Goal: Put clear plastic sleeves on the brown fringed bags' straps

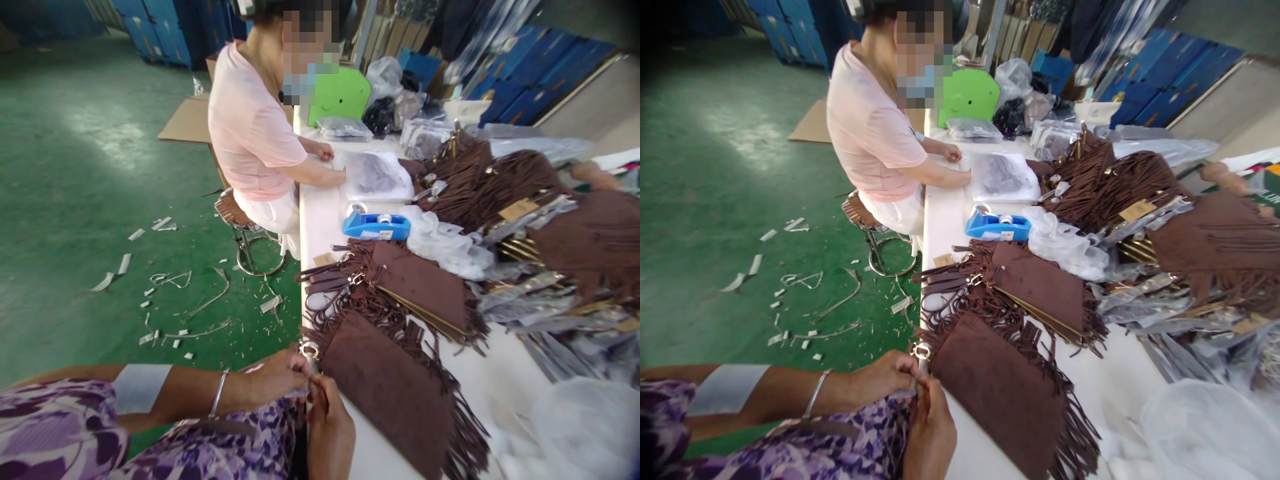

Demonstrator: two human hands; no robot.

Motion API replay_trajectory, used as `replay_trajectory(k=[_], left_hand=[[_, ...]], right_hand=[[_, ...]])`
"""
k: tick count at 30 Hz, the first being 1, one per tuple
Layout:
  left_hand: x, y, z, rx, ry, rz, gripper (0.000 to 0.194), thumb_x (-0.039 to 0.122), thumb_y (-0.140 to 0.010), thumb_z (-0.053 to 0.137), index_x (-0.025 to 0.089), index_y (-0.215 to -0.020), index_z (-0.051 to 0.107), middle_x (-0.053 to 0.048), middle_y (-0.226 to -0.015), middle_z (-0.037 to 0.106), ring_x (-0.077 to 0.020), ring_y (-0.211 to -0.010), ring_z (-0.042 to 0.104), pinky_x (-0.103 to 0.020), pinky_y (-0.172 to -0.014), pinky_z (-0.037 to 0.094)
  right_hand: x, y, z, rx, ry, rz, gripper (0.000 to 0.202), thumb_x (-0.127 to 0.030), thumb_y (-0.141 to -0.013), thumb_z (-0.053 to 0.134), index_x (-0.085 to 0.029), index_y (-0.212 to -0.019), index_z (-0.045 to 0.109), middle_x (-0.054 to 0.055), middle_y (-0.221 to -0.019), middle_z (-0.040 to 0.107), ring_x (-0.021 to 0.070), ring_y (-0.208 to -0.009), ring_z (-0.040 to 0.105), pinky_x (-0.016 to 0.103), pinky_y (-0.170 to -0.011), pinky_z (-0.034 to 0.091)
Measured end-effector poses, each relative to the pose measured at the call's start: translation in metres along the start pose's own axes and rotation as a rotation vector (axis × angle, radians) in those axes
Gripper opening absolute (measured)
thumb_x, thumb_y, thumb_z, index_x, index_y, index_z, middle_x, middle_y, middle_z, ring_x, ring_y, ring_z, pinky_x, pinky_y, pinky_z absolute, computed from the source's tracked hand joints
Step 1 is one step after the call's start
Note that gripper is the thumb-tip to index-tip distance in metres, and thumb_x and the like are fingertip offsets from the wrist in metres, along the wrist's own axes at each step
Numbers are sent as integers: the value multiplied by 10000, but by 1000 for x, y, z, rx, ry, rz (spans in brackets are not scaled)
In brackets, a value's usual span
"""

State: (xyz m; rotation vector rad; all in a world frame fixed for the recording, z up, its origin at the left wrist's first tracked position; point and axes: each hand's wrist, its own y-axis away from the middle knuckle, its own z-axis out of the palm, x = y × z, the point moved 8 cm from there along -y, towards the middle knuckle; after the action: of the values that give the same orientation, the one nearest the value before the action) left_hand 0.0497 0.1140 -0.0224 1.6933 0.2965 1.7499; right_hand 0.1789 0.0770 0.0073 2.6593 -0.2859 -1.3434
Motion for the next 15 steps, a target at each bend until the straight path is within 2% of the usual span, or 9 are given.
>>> replay_trajectory(k=[2, 4, 6, 8, 11, 15], left_hand=[[-1, 2, -1, 19, -10, -31, 141, 248, -568, 571, 140, -638, 628, 14, -566, 549, -118, -537, 443, -223, -503, 296], [-1, 4, 0, 18, 3, -54, 133, 242, -559, 580, 142, -635, 622, 19, -557, 542, -117, -530, 435, -226, -502, 288], [-3, 6, 2, 7, 27, -65, 137, 246, -565, 615, 141, -654, 629, 16, -566, 562, -121, -535, 452, -229, -508, 300], [-5, 7, 3, 10, 26, -49, 151, 268, -587, 658, 139, -663, 636, 8, -584, 584, -123, -543, 463, -231, -514, 309], [-8, 6, 5, 30, 38, -4, 182, 311, -624, 677, 136, -636, 629, -2, -595, 593, -126, -557, 475, -235, -526, 319], [-20, 3, 5, 109, 211, -58, 169, 292, -587, 673, 144, -611, 596, -3, -589, 573, -132, -553, 474, -246, -540, 341]], right_hand=[[1, 0, 0, -9, 46, 22, 408, -538, -934, 357, -289, -975, 677, 4, -813, 724, 202, -698, 668, 256, -576, 435], [3, 0, -3, -1, 87, 48, 415, -527, -932, 359, -301, -1126, 648, 1, -741, 711, 213, -625, 658, 273, -542, 408], [6, -2, -4, -7, 125, 80, 501, -491, -918, 379, -291, -1361, 499, -14, -644, 679, 228, -534, 633, 288, -499, 365], [8, -3, -4, -33, 132, 100, 612, -442, -898, 400, -254, -1476, 329, -28, -610, 660, 239, -501, 621, 296, -478, 329], [12, -2, -4, -5, 63, 127, 594, -433, -883, 437, -221, -1429, 335, -28, -654, 668, 245, -575, 649, 301, -519, 360], [18, 11, -11, 195, -73, 241, 461, -563, -854, 516, -234, -1169, 447, -5, -732, 686, 237, -641, 661, 300, -588, 422]])
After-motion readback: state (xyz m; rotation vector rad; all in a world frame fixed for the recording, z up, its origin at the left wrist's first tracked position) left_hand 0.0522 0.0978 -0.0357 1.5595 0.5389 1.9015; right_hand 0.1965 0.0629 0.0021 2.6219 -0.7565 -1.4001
